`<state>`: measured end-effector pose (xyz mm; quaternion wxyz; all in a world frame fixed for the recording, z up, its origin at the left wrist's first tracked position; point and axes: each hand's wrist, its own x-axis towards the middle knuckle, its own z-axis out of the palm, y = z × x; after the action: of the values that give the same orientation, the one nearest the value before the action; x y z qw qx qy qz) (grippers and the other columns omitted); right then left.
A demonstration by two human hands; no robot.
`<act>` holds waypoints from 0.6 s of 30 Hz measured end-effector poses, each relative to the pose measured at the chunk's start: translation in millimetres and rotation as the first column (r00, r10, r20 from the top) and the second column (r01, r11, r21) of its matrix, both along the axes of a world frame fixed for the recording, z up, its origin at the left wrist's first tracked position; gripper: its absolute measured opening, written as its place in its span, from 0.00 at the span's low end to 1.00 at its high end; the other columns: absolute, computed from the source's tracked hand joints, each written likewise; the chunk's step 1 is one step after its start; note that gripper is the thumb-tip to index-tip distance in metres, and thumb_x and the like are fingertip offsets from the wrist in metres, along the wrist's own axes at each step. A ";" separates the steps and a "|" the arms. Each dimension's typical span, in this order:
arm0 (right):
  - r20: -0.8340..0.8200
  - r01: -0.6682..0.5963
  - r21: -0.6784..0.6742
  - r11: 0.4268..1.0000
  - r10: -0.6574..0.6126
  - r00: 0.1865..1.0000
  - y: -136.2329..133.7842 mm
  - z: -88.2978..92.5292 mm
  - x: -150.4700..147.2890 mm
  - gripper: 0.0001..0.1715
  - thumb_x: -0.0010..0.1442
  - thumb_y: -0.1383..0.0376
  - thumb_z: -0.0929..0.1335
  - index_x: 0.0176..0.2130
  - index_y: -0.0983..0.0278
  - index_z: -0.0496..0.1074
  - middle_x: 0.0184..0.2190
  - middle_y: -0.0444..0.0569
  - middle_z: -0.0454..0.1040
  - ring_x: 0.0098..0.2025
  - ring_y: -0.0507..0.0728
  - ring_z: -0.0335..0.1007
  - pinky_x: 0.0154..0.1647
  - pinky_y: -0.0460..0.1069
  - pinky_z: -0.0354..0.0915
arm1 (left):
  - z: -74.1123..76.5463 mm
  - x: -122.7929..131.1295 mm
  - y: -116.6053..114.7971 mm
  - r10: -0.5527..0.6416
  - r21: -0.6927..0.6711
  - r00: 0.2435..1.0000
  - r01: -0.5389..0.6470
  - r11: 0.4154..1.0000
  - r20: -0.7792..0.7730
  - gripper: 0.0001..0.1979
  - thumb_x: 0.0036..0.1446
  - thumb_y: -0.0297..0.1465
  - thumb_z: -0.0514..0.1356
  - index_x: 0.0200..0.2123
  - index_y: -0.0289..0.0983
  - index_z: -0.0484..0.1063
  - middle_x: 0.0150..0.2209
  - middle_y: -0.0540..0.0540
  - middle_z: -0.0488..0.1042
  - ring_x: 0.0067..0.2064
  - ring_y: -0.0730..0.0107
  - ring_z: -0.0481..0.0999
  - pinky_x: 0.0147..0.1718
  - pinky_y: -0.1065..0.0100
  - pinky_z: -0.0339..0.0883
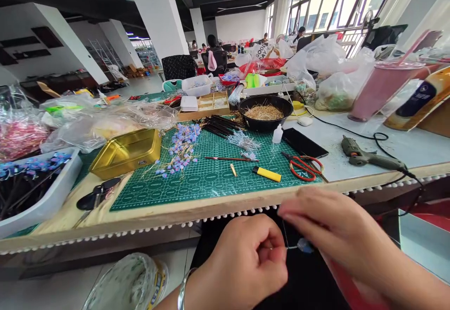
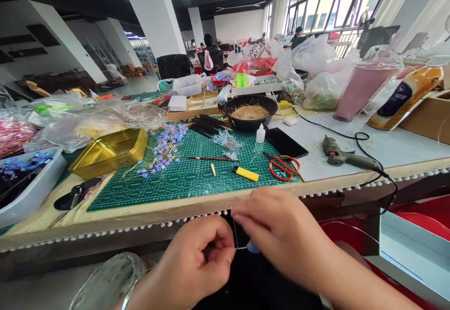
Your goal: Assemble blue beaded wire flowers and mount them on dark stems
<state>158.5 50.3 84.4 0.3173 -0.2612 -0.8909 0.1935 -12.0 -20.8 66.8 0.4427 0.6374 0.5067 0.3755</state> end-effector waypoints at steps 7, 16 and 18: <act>0.103 -0.119 0.129 0.985 0.106 0.989 -38.0 -32.6 -3.7 0.20 0.65 0.74 0.59 0.25 0.63 0.71 0.17 0.42 0.69 0.17 0.49 0.63 0.17 0.44 0.58 | 2.0 -5.1 -1.6 0.080 0.201 0.991 -0.057 0.978 -0.106 0.07 0.48 0.21 0.55 0.24 0.38 0.64 0.21 0.56 0.63 0.22 0.80 0.61 0.21 0.78 0.53; -0.014 -0.008 0.147 0.989 0.010 1.000 -17.7 18.1 12.9 0.11 0.63 0.74 0.62 0.35 0.66 0.73 0.23 0.45 0.70 0.25 0.51 0.64 0.25 0.45 0.61 | -6.6 1.8 -1.4 0.039 0.214 0.977 0.007 0.977 -0.211 0.08 0.46 0.20 0.55 0.24 0.38 0.62 0.20 0.56 0.61 0.22 0.79 0.61 0.22 0.76 0.52; 0.039 -0.021 0.243 0.970 0.011 0.999 -24.1 16.4 10.5 0.14 0.64 0.73 0.61 0.32 0.65 0.74 0.20 0.44 0.68 0.21 0.51 0.61 0.22 0.46 0.58 | -8.7 1.2 -0.2 0.029 0.127 0.982 -0.005 0.992 -0.187 0.07 0.49 0.21 0.54 0.25 0.38 0.62 0.21 0.56 0.61 0.22 0.78 0.60 0.21 0.76 0.51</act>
<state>169.0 26.1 100.8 0.3287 -0.2166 -0.9157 0.0805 -10.8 -21.0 58.1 0.3485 0.6925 0.5269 0.3484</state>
